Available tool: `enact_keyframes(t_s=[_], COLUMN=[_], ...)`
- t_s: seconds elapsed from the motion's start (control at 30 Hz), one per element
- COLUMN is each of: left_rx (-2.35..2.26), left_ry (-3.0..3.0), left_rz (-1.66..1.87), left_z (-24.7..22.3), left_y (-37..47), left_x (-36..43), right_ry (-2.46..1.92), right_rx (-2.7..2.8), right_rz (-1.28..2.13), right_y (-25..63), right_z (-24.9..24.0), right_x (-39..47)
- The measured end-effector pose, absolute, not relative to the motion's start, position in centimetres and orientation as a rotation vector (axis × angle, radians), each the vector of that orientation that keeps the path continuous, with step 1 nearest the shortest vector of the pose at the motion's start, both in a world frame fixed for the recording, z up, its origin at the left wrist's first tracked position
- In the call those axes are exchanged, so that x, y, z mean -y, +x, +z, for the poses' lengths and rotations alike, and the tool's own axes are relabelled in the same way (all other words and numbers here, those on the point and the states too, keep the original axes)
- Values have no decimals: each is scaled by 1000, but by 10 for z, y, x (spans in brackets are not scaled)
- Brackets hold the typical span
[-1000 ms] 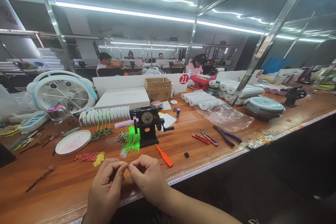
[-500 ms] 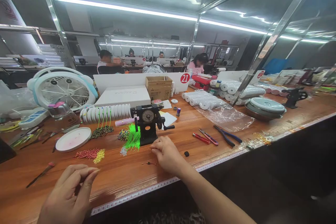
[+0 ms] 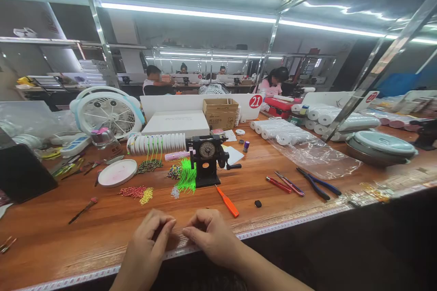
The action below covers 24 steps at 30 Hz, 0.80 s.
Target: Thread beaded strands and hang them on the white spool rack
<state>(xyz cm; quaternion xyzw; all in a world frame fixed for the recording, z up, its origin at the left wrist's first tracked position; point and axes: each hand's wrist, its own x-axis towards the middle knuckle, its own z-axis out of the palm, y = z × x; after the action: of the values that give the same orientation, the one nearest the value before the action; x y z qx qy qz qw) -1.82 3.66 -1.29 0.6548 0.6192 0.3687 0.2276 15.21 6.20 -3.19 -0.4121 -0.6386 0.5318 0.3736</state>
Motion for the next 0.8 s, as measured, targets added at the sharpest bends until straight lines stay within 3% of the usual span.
enact_keyframes(t_s=[0.1,0.2,0.8], left_rx=[-2063,-2216,-2159], left_ry=[1939,1945,1912], left_rz=[592,408,381], left_z=[-15,-13,-7], left_y=[-39,-54,-60], left_x=[-54,-67,-73], right_ry=[-1125,-1129,-1103], right_rx=[1688,1679,1820], right_rz=[1237,1260,1133], right_y=[155,154,155], right_z=[-34,-35,-33], right_x=[-63,-60,-58])
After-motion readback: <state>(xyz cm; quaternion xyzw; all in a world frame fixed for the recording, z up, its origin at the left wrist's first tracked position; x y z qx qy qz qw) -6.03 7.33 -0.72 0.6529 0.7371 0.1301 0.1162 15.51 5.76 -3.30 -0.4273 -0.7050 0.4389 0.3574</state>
